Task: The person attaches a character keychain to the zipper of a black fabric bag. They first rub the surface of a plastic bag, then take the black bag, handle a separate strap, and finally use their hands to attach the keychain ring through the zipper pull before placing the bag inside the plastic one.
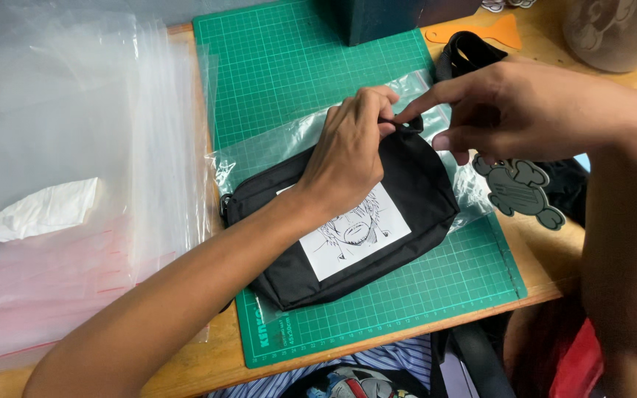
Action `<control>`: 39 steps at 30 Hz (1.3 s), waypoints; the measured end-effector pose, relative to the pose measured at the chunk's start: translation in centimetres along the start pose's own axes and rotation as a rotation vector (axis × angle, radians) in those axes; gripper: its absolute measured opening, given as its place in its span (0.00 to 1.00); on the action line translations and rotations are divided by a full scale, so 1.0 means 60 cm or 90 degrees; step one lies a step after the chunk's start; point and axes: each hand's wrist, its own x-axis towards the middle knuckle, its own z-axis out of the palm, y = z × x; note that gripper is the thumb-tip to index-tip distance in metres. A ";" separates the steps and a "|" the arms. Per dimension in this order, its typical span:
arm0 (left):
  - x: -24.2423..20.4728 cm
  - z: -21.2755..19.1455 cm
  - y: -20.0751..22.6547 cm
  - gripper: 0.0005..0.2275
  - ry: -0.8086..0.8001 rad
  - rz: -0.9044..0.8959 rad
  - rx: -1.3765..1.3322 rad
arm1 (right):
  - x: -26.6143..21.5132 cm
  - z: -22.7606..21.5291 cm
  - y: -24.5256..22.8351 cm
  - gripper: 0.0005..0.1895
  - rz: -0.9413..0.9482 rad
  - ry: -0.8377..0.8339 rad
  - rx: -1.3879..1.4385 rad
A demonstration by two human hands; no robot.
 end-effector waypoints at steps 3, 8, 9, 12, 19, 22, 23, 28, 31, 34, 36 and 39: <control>-0.001 -0.001 0.001 0.15 0.003 0.005 -0.041 | 0.002 0.000 0.015 0.25 -0.002 0.021 -0.005; 0.007 -0.019 0.028 0.05 -0.024 0.011 -0.058 | -0.003 -0.006 0.024 0.18 0.049 0.006 -0.059; 0.008 -0.020 0.027 0.05 -0.025 0.012 -0.059 | -0.004 -0.008 0.023 0.18 0.051 0.006 -0.059; 0.010 -0.021 0.023 0.06 -0.031 -0.001 -0.096 | -0.006 -0.013 0.025 0.14 0.098 -0.031 -0.061; 0.014 -0.027 0.028 0.03 0.025 0.057 -0.106 | -0.013 -0.009 0.042 0.19 -0.075 -0.102 0.121; 0.012 -0.027 0.028 0.02 0.021 0.054 -0.095 | -0.009 -0.003 0.022 0.23 -0.125 -0.083 0.153; 0.011 -0.026 0.027 0.02 0.018 0.047 -0.093 | -0.007 -0.002 0.013 0.26 -0.129 -0.032 0.107; 0.010 -0.024 0.021 0.02 0.027 0.074 -0.100 | -0.005 0.014 0.019 0.22 -0.140 0.000 0.305; 0.007 -0.020 0.016 0.02 0.007 0.047 -0.063 | -0.006 0.026 0.009 0.18 -0.204 -0.025 0.374; 0.006 -0.015 0.008 0.01 0.007 0.051 -0.061 | -0.004 0.041 -0.010 0.16 -0.234 -0.059 0.410; 0.006 -0.014 0.004 0.02 0.005 0.052 -0.065 | 0.000 0.048 -0.021 0.14 -0.257 -0.075 0.427; 0.007 -0.012 -0.001 0.11 -0.016 0.026 -0.063 | 0.009 0.051 -0.030 0.10 -0.274 -0.049 0.281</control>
